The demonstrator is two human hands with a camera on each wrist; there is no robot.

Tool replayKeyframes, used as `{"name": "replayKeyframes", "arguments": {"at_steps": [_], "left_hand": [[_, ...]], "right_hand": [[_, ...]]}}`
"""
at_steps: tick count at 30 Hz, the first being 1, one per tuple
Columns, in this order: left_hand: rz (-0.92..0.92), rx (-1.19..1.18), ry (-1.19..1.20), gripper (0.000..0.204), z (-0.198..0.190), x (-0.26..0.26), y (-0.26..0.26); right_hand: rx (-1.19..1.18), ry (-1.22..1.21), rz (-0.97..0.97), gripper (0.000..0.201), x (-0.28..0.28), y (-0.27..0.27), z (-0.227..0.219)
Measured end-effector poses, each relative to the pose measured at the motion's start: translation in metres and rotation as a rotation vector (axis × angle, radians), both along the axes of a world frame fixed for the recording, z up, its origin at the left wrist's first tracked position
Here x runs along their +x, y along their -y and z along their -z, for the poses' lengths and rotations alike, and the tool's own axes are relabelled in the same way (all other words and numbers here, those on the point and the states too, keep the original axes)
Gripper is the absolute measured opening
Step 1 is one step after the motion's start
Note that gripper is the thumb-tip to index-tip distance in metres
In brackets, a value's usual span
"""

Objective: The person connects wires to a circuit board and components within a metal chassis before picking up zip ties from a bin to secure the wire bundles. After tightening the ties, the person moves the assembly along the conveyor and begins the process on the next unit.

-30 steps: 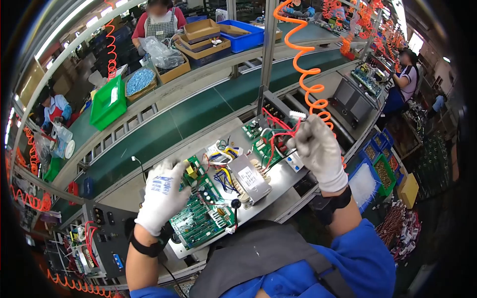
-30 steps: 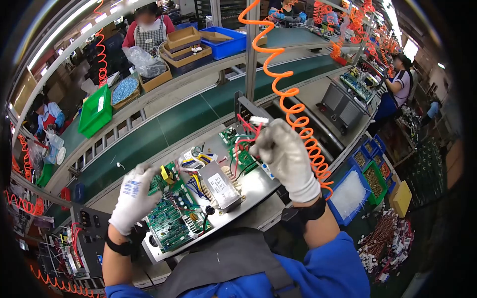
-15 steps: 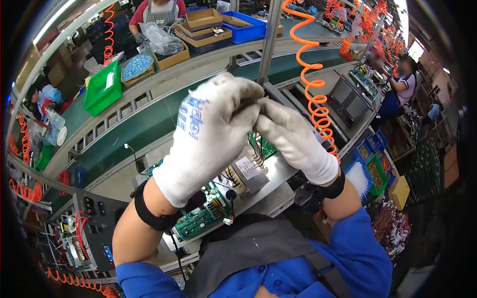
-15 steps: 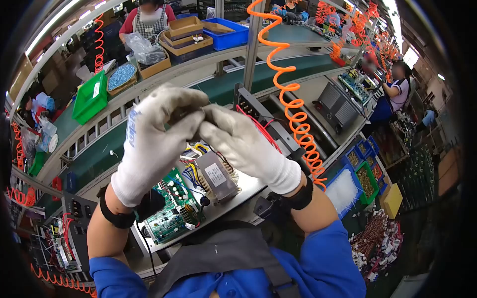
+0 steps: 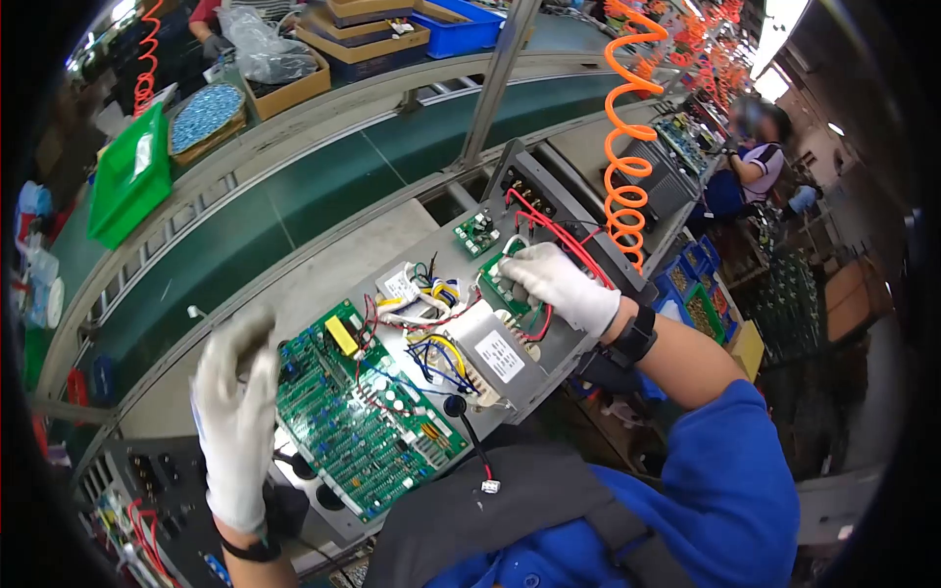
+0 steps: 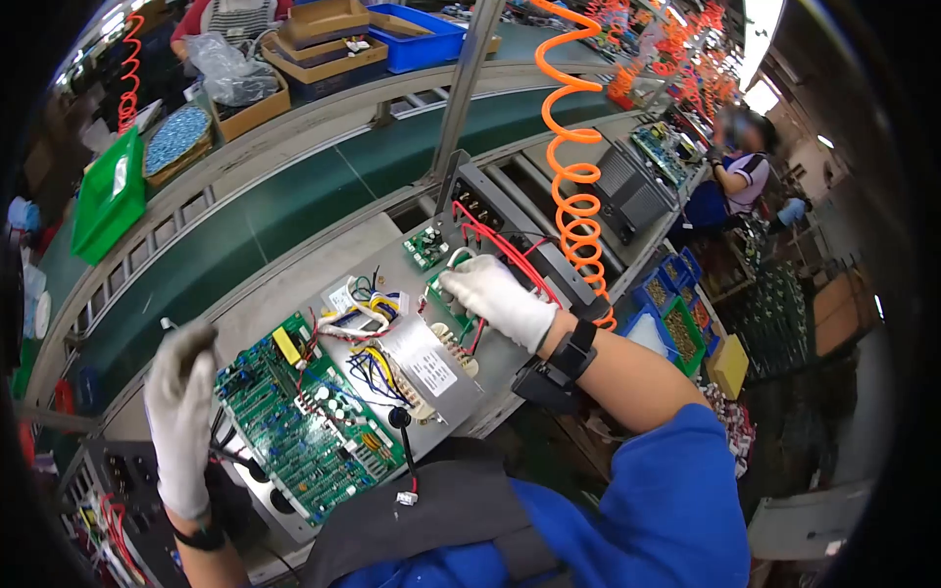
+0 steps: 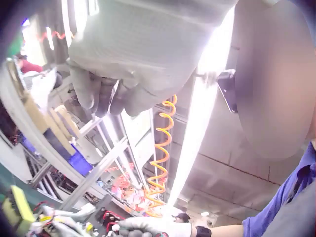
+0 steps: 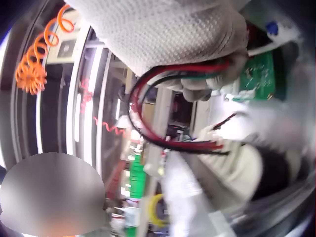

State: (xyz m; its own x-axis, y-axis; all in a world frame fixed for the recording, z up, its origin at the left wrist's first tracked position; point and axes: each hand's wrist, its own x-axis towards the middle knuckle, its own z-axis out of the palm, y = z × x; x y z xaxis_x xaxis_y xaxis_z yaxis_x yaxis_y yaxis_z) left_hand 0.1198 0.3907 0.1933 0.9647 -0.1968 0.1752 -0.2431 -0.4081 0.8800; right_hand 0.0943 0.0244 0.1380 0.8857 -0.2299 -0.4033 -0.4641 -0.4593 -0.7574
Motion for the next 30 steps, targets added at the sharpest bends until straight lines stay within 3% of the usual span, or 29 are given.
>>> {"name": "replayKeyframes", "arguments": {"at_steps": [4, 6, 8, 10, 13, 17, 20, 27, 30], "left_hand": [[-0.013, 0.016, -0.269, 0.029, 0.061, -0.013, -0.037], [0.039, 0.088, -0.163, 0.031, 0.081, -0.014, -0.048], [0.044, -0.009, -0.185, 0.033, 0.085, -0.014, -0.050], [0.071, 0.051, -0.085, 0.032, 0.085, -0.013, -0.051], [0.104, 0.087, -0.053, 0.035, 0.087, -0.013, -0.047], [0.184, 0.136, -0.034, 0.034, 0.094, -0.011, -0.061], [0.252, 0.129, -0.046, 0.033, 0.094, -0.010, -0.064], [0.323, 0.090, 0.088, 0.032, 0.096, -0.011, -0.069], [0.237, -0.112, -0.124, 0.031, 0.116, -0.027, -0.078]], "right_hand": [[-0.099, -0.102, 0.007, 0.041, 0.004, 0.000, 0.009], [-0.108, -0.107, 0.033, 0.041, 0.006, 0.000, 0.008], [-0.201, -0.231, 0.117, 0.039, 0.009, -0.002, 0.012], [-0.248, -0.275, 0.111, 0.039, 0.012, -0.009, 0.004], [-0.212, -0.185, -0.015, 0.040, 0.008, 0.002, 0.010], [-0.107, -0.248, 0.152, 0.042, 0.012, -0.011, -0.004], [-0.068, -0.282, 0.138, 0.034, 0.014, -0.006, -0.003], [-0.065, -0.290, 0.140, 0.040, 0.014, -0.005, -0.005], [-0.082, -0.324, 0.131, 0.041, 0.014, -0.002, -0.004]]}}
